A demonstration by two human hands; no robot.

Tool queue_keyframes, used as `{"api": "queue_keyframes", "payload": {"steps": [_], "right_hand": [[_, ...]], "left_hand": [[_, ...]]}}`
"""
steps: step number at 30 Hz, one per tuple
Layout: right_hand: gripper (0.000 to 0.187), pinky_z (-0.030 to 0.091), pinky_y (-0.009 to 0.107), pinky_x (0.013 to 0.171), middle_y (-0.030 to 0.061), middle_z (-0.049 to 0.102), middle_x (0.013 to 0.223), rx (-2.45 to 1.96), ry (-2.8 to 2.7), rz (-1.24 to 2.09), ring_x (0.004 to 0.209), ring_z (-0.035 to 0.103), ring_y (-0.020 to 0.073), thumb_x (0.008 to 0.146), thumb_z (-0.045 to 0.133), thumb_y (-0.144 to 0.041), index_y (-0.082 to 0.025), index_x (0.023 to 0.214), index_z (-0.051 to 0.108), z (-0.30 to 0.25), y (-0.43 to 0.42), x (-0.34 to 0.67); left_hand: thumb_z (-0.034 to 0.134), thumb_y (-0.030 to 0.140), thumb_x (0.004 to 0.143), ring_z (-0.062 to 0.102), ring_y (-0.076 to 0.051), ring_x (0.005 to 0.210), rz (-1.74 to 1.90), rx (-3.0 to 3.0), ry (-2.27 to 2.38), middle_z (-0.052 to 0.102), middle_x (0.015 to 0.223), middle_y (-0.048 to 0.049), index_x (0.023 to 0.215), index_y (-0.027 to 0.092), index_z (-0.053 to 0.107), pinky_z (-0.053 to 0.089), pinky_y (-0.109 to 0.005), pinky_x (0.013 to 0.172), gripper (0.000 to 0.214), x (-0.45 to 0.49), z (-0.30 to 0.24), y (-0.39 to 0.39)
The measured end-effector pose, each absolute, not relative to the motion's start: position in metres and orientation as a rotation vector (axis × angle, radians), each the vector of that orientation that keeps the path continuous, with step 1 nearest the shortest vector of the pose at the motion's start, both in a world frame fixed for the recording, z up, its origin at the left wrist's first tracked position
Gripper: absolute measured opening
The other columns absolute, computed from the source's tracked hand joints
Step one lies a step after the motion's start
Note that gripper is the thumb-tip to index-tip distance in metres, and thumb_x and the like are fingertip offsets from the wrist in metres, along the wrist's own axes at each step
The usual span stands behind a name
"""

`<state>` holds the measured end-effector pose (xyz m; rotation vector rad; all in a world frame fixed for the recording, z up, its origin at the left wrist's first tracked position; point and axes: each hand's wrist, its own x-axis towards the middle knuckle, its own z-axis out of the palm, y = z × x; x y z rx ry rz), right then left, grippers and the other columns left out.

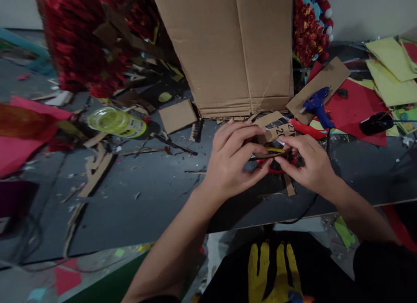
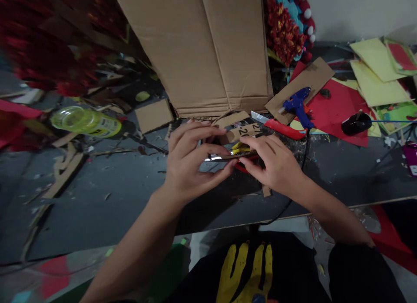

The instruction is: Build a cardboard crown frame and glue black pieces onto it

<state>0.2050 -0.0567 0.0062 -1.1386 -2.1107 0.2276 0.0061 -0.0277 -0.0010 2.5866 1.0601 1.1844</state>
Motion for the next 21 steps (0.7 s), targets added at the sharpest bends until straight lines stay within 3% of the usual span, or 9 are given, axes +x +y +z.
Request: {"api": "queue_keyframes", "payload": {"steps": [21], "right_hand": [[0.031, 0.052, 0.034, 0.077, 0.0031, 0.065, 0.089, -1.130, -2.147, 0.332, 0.083, 0.061, 0.0175, 0.088, 0.052, -0.027, -0.026, 0.119, 0.052, 0.0070, -0.0550, 0.2085]], "left_hand": [[0.067, 0.040, 0.075, 0.055, -0.026, 0.111, 1.148, 2.523, 1.053, 0.064, 0.104, -0.0051, 0.076, 0.027, 0.059, 0.042, -0.053, 0.101, 0.015, 0.0056, -0.0014, -0.0259]]}}
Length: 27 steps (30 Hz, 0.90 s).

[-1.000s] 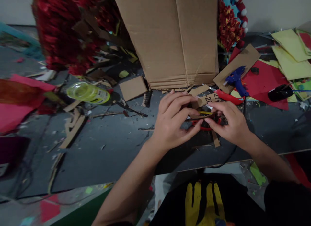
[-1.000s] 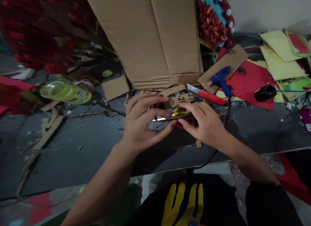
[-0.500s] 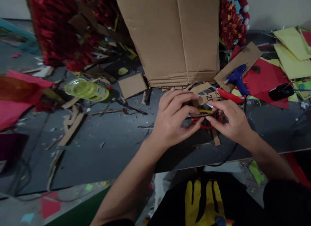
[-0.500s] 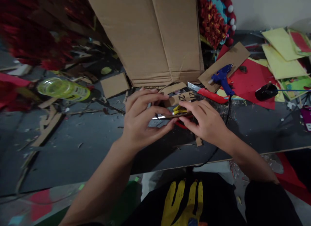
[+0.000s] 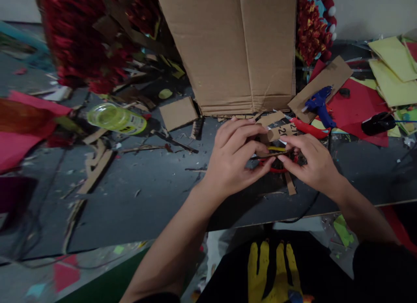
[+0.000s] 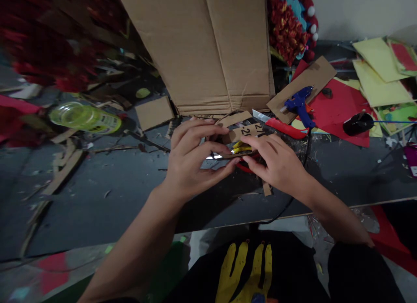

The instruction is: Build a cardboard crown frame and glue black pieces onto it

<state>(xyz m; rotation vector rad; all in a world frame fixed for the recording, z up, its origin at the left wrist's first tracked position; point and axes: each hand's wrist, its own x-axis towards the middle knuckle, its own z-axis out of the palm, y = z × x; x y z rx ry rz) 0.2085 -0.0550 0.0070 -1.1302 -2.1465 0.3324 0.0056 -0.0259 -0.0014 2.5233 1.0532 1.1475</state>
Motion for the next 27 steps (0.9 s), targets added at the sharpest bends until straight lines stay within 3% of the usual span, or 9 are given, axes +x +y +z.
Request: {"api": "queue_keyframes", "payload": {"steps": [9, 13, 17, 21, 27], "right_hand": [[0.030, 0.053, 0.036, 0.079, 0.0022, 0.066, 0.088, -1.173, -2.110, 0.319, 0.083, 0.062, 0.0176, 0.086, 0.054, -0.025, -0.027, 0.116, 0.054, 0.008, -0.054, 0.211], [0.030, 0.053, 0.035, 0.076, 0.0013, 0.064, 0.085, -1.192, -2.006, 0.319, 0.080, 0.061, 0.0167, 0.084, 0.058, -0.027, -0.027, 0.113, 0.054, 0.005, -0.053, 0.215], [0.033, 0.053, 0.029, 0.070, -0.0008, 0.061, 0.084, -1.154, -1.832, 0.509, 0.075, 0.060, 0.0130, 0.083, 0.059, -0.028, -0.027, 0.114, 0.051, 0.004, -0.052, 0.220], [0.033, 0.051, 0.025, 0.065, -0.0025, 0.058, 0.081, -1.071, -1.678, 0.761, 0.072, 0.059, 0.0104, 0.082, 0.061, -0.032, -0.027, 0.112, 0.049, 0.006, -0.049, 0.225], [0.048, 0.046, 0.023, 0.055, -0.0041, 0.053, 0.072, -1.017, -1.564, 1.057, 0.061, 0.054, 0.0100, 0.075, 0.066, -0.046, -0.026, 0.113, 0.045, 0.006, -0.041, 0.233]], "left_hand": [[0.064, 0.040, 0.076, 0.053, -0.028, 0.115, 1.141, 2.491, 1.088, 0.063, 0.113, -0.0056, 0.092, 0.029, 0.061, 0.042, -0.053, 0.100, 0.020, 0.002, 0.004, -0.028], [0.059, 0.037, 0.081, 0.053, -0.027, 0.115, 1.362, 2.334, 1.194, 0.060, 0.116, -0.0057, 0.099, 0.028, 0.060, 0.041, -0.050, 0.101, 0.020, 0.000, 0.004, -0.030], [0.047, 0.036, 0.088, 0.054, -0.023, 0.115, 1.608, 2.007, 1.262, 0.060, 0.116, -0.0053, 0.101, 0.026, 0.060, 0.044, -0.044, 0.098, 0.020, 0.000, -0.005, -0.023], [0.037, 0.040, 0.092, 0.058, -0.020, 0.109, 1.514, 1.838, 1.221, 0.063, 0.112, -0.0073, 0.107, 0.024, 0.058, 0.050, -0.035, 0.087, 0.030, -0.001, -0.015, -0.011], [0.043, 0.042, 0.089, 0.059, -0.022, 0.108, 1.439, 1.823, 0.962, 0.063, 0.115, -0.0108, 0.106, 0.021, 0.061, 0.050, -0.038, 0.087, 0.032, 0.000, -0.007, -0.015]]}}
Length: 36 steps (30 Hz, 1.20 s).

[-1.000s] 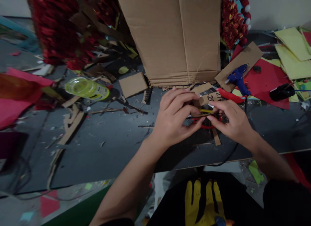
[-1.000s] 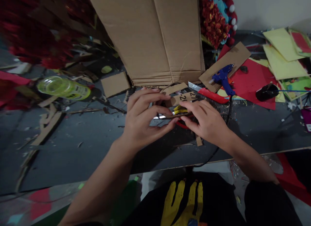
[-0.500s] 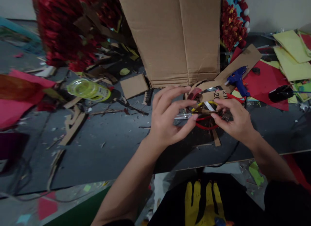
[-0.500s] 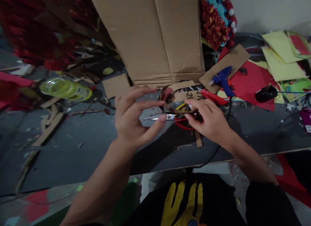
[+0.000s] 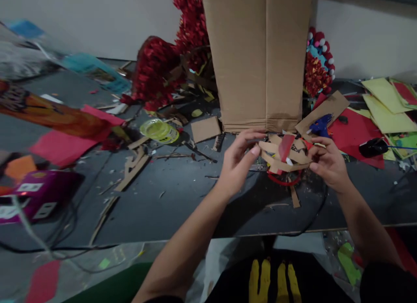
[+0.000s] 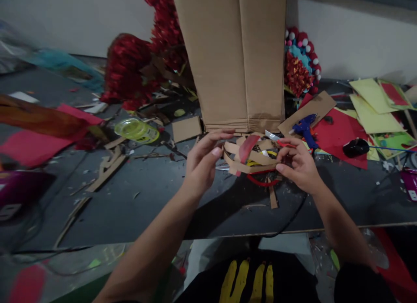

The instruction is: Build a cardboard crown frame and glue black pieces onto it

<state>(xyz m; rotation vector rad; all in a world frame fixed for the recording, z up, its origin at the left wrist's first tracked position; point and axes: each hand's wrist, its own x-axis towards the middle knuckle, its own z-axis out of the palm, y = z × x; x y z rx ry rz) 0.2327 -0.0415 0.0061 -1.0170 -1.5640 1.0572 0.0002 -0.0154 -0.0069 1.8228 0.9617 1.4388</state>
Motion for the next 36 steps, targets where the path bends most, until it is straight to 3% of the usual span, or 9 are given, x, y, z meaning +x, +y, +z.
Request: {"api": "queue_keyframes", "payload": {"steps": [7, 12, 22, 36], "right_hand": [[0.050, 0.042, 0.019, 0.054, -0.0046, 0.053, 0.070, -0.904, -1.368, 1.339, 0.061, 0.051, 0.0089, 0.069, 0.074, -0.039, -0.028, 0.111, 0.050, 0.004, -0.041, 0.236], [0.052, 0.043, 0.020, 0.056, -0.0047, 0.053, 0.070, -0.892, -1.327, 1.361, 0.061, 0.050, 0.0088, 0.067, 0.076, -0.036, -0.028, 0.112, 0.051, 0.004, -0.041, 0.237], [0.053, 0.044, 0.020, 0.054, -0.0053, 0.053, 0.068, -0.884, -1.369, 1.285, 0.059, 0.051, 0.0089, 0.067, 0.076, -0.037, -0.027, 0.112, 0.049, 0.006, -0.041, 0.237], [0.046, 0.045, 0.021, 0.053, -0.0052, 0.055, 0.069, -0.855, -1.440, 1.042, 0.059, 0.053, 0.0094, 0.072, 0.071, -0.031, -0.027, 0.110, 0.046, 0.013, -0.043, 0.234]], "left_hand": [[0.052, 0.039, 0.085, 0.058, -0.024, 0.108, 1.437, 2.067, 0.756, 0.063, 0.112, -0.0131, 0.111, 0.018, 0.060, 0.047, -0.041, 0.091, 0.035, 0.000, 0.006, -0.028], [0.059, 0.033, 0.080, 0.060, -0.023, 0.104, 1.487, 2.210, 0.767, 0.065, 0.112, -0.0129, 0.114, 0.018, 0.059, 0.049, -0.038, 0.088, 0.038, 0.001, 0.005, -0.028], [0.053, 0.011, 0.083, 0.066, -0.015, 0.095, 1.675, 2.293, 0.966, 0.070, 0.106, -0.0075, 0.116, 0.020, 0.060, 0.053, -0.029, 0.083, 0.034, 0.002, -0.003, -0.023], [0.056, 0.028, 0.083, 0.064, -0.018, 0.095, 1.601, 2.167, 1.113, 0.070, 0.102, -0.0082, 0.105, 0.020, 0.065, 0.052, -0.034, 0.085, 0.025, 0.002, -0.011, -0.023]]}}
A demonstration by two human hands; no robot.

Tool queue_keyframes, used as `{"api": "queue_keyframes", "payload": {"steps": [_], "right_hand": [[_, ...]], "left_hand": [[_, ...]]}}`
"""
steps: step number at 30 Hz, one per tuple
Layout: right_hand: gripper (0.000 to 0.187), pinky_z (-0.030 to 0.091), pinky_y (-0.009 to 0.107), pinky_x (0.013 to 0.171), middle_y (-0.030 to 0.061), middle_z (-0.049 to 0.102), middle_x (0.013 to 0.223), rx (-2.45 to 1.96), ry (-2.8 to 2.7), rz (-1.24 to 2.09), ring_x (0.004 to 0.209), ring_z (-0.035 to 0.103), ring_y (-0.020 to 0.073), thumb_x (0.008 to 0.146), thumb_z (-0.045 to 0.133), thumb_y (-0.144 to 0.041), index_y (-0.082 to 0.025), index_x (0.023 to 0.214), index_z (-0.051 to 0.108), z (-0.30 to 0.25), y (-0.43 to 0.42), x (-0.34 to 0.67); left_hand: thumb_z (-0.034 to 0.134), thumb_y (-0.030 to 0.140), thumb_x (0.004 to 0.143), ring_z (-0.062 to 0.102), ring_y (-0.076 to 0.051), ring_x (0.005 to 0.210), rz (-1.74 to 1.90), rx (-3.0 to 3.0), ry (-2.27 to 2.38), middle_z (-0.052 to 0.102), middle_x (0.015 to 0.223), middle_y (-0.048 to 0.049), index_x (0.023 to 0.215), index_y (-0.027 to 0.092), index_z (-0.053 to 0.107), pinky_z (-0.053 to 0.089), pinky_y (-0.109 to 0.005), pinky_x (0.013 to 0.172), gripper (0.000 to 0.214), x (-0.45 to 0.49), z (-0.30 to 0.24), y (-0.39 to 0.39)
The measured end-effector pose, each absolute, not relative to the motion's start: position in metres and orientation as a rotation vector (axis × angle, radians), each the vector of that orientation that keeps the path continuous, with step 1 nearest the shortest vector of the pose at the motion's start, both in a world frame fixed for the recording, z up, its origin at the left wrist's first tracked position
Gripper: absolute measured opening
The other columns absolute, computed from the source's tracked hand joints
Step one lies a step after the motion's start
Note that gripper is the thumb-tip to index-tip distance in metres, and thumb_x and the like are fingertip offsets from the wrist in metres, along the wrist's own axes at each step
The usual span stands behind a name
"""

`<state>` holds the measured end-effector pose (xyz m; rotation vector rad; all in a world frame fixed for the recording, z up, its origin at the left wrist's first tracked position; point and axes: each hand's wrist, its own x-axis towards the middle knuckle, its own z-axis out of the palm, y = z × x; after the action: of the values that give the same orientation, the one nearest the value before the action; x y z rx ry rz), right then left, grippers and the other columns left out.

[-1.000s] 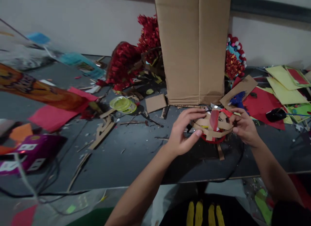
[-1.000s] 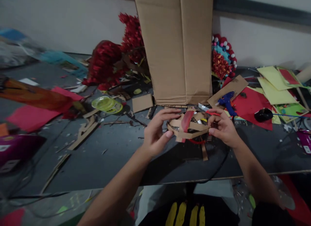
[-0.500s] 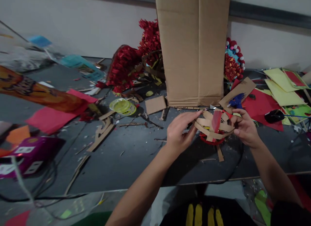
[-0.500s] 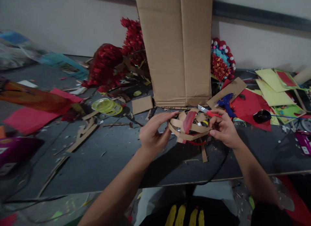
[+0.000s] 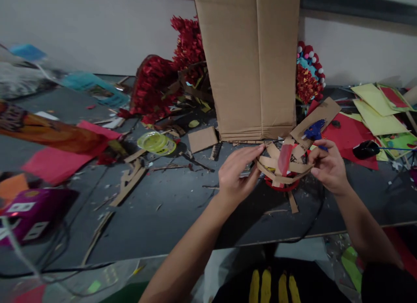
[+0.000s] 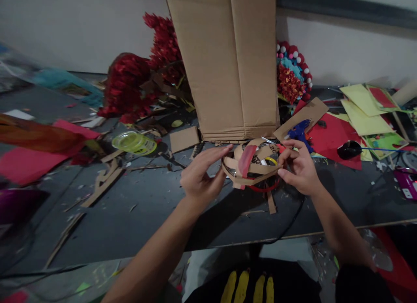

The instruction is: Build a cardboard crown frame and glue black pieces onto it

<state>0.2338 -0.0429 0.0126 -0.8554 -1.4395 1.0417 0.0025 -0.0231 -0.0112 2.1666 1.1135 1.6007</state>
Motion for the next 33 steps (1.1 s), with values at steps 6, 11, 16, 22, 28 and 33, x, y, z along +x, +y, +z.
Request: {"api": "queue_keyframes", "payload": {"steps": [6, 11, 16, 22, 28, 33], "right_hand": [[0.048, 0.050, 0.025, 0.058, -0.0051, 0.057, 0.071, -0.765, -1.566, 0.556, 0.062, 0.057, 0.0112, 0.071, 0.067, -0.016, -0.029, 0.113, 0.045, 0.008, -0.046, 0.234], [0.061, 0.051, 0.029, 0.055, -0.0035, 0.060, 0.075, -0.697, -1.682, 0.365, 0.062, 0.057, 0.0137, 0.069, 0.067, -0.016, -0.032, 0.122, 0.043, 0.001, -0.045, 0.237], [0.058, 0.050, 0.034, 0.053, -0.0014, 0.063, 0.074, -0.767, -1.745, 0.341, 0.059, 0.057, 0.0170, 0.072, 0.068, -0.022, -0.039, 0.121, 0.043, 0.001, -0.048, 0.237], [0.059, 0.050, 0.034, 0.054, -0.0018, 0.065, 0.074, -0.745, -1.744, 0.323, 0.060, 0.058, 0.0179, 0.071, 0.069, -0.021, -0.039, 0.122, 0.045, 0.004, -0.049, 0.236], [0.067, 0.052, 0.033, 0.061, -0.0027, 0.066, 0.081, -0.718, -1.716, 0.391, 0.065, 0.061, 0.0158, 0.065, 0.073, -0.012, -0.038, 0.121, 0.048, 0.001, -0.050, 0.237], [0.063, 0.052, 0.036, 0.059, -0.0011, 0.066, 0.082, -0.761, -1.746, 0.372, 0.062, 0.061, 0.0173, 0.065, 0.072, -0.015, -0.039, 0.117, 0.045, -0.003, -0.051, 0.236]], "left_hand": [[0.065, 0.041, 0.075, 0.063, -0.015, 0.082, 1.638, 1.350, 0.948, 0.065, 0.092, -0.0065, 0.095, 0.019, 0.063, 0.053, -0.028, 0.070, 0.030, 0.006, -0.002, -0.026], [0.076, 0.049, 0.061, 0.062, -0.014, 0.063, 1.074, 0.987, 0.752, 0.066, 0.071, -0.0046, 0.080, 0.014, 0.066, 0.052, -0.026, 0.061, 0.041, 0.010, 0.009, -0.030], [0.083, 0.041, 0.055, 0.063, -0.013, 0.061, 1.057, 0.957, 0.695, 0.069, 0.067, -0.0024, 0.069, 0.017, 0.069, 0.053, -0.027, 0.063, 0.031, 0.009, 0.006, -0.029], [0.082, 0.044, 0.056, 0.066, -0.016, 0.065, 0.990, 1.039, 0.699, 0.072, 0.072, -0.0052, 0.071, 0.018, 0.071, 0.056, -0.032, 0.067, 0.032, 0.008, -0.001, -0.029], [0.079, 0.047, 0.059, 0.063, -0.015, 0.061, 1.039, 1.058, 0.728, 0.070, 0.069, -0.0049, 0.071, 0.016, 0.069, 0.055, -0.030, 0.063, 0.035, 0.012, -0.001, -0.030], [0.080, 0.048, 0.057, 0.061, -0.013, 0.059, 1.091, 1.062, 0.753, 0.067, 0.065, -0.0030, 0.066, 0.016, 0.065, 0.054, -0.027, 0.060, 0.037, 0.014, 0.002, -0.030]]}}
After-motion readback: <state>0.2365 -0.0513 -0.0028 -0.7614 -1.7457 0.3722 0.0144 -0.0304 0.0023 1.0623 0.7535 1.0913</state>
